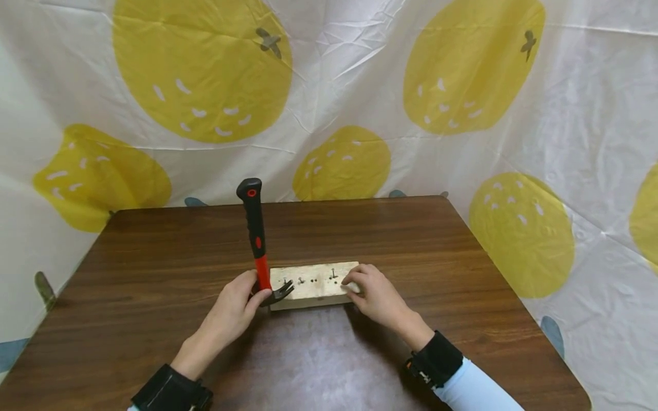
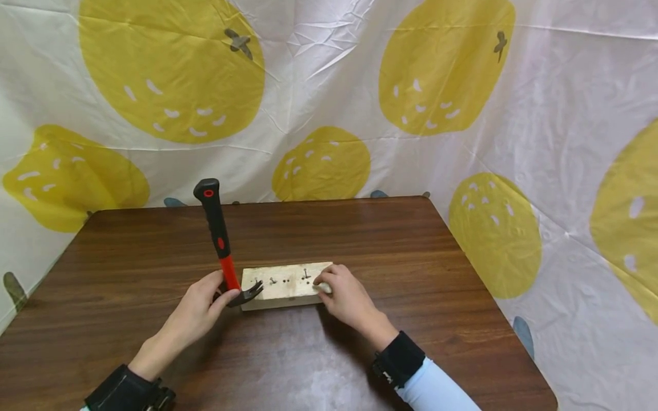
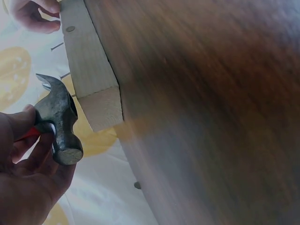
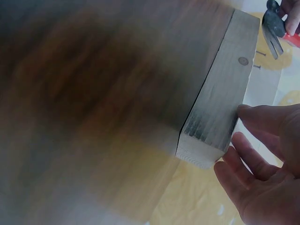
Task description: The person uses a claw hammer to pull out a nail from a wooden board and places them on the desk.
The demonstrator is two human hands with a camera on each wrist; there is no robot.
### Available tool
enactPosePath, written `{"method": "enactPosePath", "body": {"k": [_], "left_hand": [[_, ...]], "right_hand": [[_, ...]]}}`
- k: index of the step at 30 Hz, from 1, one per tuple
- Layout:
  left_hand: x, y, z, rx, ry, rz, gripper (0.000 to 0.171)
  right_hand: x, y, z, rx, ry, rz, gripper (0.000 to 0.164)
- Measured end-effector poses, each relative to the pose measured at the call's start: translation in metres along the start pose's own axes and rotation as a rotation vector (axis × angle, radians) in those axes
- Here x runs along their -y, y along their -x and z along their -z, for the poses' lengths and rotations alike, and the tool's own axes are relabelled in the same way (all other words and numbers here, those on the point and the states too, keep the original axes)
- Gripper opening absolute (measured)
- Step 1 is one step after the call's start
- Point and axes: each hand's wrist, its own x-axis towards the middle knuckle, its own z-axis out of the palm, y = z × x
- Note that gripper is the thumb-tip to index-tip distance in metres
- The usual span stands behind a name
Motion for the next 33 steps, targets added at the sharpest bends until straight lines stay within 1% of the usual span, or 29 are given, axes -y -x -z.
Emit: {"method": "enactPosePath", "body": {"k": [6,12,18,28,33], "left_hand": [[0.0005,-0.0010,0.0007,0.010,0.000,0.009,0.016],[-0.0002,-0.0019,0.0017,0.024,-0.021,0.022,0.016],[-0.0009,-0.0037,0.0058,0.033,-0.034,0.047,0.015],[0.0013,-0.0065,0.0100,0.060,-0.068,0.053,0.016],[0.0016,-0.0068,0.0099,0.049,-0.094,0.046,0.017]], "right_hand": [[0.0003,0.0000,0.0046,0.024,0.037,0.013,0.021],[0.0014,0.0005,0.0069,0.032,0.072,0.015,0.019],[0.0009,0.0012,0.0069,0.042,0.079,0.003,0.019],[-0.0011,0.0006,0.0052,0.037,0.081,0.003,0.019],[-0.0012,0.0012,0.0046,0.040,0.086,0.003,0.018]]}}
